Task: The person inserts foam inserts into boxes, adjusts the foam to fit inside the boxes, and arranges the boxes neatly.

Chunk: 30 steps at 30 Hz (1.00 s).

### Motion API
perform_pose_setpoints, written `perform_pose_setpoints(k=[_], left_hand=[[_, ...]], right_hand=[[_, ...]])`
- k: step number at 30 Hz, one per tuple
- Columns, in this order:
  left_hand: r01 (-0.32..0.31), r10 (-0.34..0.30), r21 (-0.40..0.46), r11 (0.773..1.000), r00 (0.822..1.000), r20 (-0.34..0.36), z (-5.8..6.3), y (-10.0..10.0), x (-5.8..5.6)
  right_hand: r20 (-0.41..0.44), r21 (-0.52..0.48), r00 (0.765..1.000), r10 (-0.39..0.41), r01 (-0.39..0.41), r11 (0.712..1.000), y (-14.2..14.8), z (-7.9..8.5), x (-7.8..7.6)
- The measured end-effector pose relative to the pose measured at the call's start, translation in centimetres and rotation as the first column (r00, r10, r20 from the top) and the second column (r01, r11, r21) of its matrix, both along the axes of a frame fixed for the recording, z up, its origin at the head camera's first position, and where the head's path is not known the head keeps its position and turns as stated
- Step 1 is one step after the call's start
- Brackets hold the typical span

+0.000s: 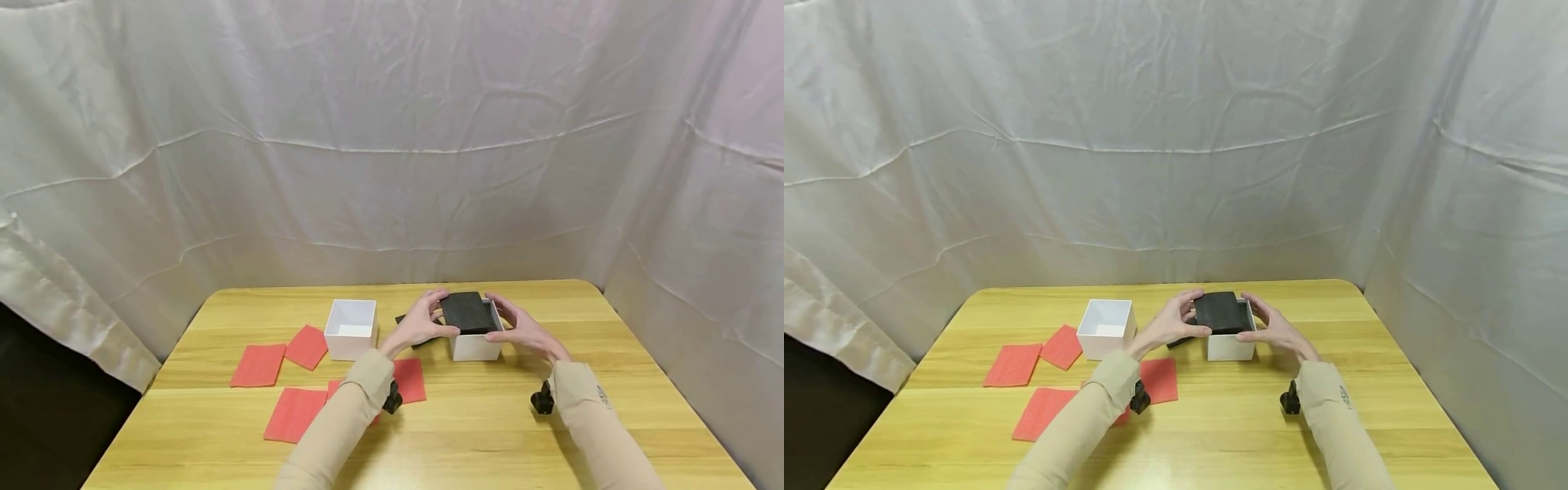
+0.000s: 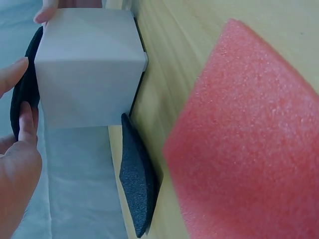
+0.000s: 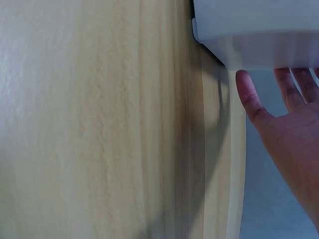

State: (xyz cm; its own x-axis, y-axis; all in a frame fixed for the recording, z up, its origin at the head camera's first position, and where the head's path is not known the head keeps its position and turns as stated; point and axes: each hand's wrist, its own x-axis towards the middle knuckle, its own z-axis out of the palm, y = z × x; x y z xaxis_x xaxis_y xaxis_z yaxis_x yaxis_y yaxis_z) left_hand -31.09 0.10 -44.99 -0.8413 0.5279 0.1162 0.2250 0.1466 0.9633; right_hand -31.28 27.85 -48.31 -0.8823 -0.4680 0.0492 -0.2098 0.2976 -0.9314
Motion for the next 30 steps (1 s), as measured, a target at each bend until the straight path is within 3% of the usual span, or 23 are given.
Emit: perform_pose_setpoints(k=[9, 17, 24, 30], left_hand=[[-0.014, 0.014, -0.018, 1.0, 1.0, 0.01, -0.3, 0.0, 0.0], [0.021, -0.021, -0.014, 1.0, 1.0, 0.002, -0.1, 0.7, 0.1], [0.04, -0.042, -0.038, 0.998, 0.998, -0.045, -0.1, 1.5, 0.2], [0.015, -0.028, -0.116, 0.993, 0.994, -0.108, 0.1, 1.9, 0.4]], right_hand=[[0.047, 0.004, 0.997, 0.054, -0.055, 0.999, 0.1, 0.2, 0.3], [0.035, 0.047, 0.999, 0.027, -0.028, 0.999, 0.2, 0.5, 0.5], [0.018, 0.061, 1.0, 0.002, -0.003, 0.998, 0.4, 0.4, 0.6], [0.013, 0.063, 1.0, 0.0, 0.0, 0.998, 0.6, 0.2, 0.5]])
